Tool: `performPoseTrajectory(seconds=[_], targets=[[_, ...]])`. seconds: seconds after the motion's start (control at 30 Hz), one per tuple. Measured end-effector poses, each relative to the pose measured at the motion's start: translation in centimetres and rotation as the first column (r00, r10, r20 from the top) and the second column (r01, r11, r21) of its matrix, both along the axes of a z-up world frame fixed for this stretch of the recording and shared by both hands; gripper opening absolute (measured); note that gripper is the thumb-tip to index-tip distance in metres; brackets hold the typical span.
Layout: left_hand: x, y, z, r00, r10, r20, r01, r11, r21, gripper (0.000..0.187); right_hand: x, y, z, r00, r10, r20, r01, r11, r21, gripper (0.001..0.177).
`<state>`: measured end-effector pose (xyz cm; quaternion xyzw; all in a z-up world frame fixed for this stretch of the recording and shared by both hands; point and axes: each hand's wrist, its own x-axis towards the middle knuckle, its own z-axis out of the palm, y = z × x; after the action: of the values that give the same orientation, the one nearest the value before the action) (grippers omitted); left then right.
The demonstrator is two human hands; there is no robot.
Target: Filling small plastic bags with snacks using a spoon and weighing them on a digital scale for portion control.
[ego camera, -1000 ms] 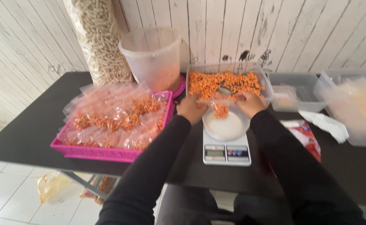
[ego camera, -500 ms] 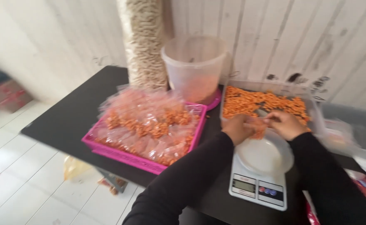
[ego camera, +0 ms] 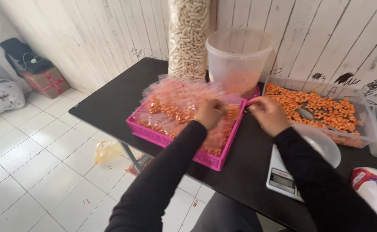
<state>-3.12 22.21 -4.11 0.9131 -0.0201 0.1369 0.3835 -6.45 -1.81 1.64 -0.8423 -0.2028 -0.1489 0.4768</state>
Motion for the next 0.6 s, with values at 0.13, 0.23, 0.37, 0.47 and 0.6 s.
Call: performPoseTrajectory(seconds=[0.13,0.23,0.37,0.47,0.6], targets=[[-1.2,5.6,-0.9,0.994,0.084,-0.068,-0.08,0.995,0.06,0.035,-2.6,6.8,-2.1,0.996,0.077,0.041,-0.07,0.987,-0.142,0.038],[-2.0,6.9,-0.6,0.99,0.091,-0.11,-0.079,0.991,0.11,0.036,0.0,9.7,-6.0,0.968,0.243,0.062,-0.213,0.926,-0.312,0.046],[-1.4,6.8,-0.6,0.976,0.117,-0.184,-0.077,0.974,0.211,0.039,-1.0,12.7,-5.9,0.967,0.246,0.07,-0.161,0.801,-0.577,0.04],[-1.4,7.3,0.0,0.97,0.125,-0.207,-0.086,0.978,0.188,0.044,0.0,13.1,-7.0,0.975,0.207,0.078,-0.091,0.698,-0.71,0.041],[-0.8,7.9,0.6,0.991,0.134,-0.016,-0.131,0.985,0.11,0.056,2.5,12.9,-9.9,0.987,0.162,0.014,-0.099,0.667,-0.739,0.05]])
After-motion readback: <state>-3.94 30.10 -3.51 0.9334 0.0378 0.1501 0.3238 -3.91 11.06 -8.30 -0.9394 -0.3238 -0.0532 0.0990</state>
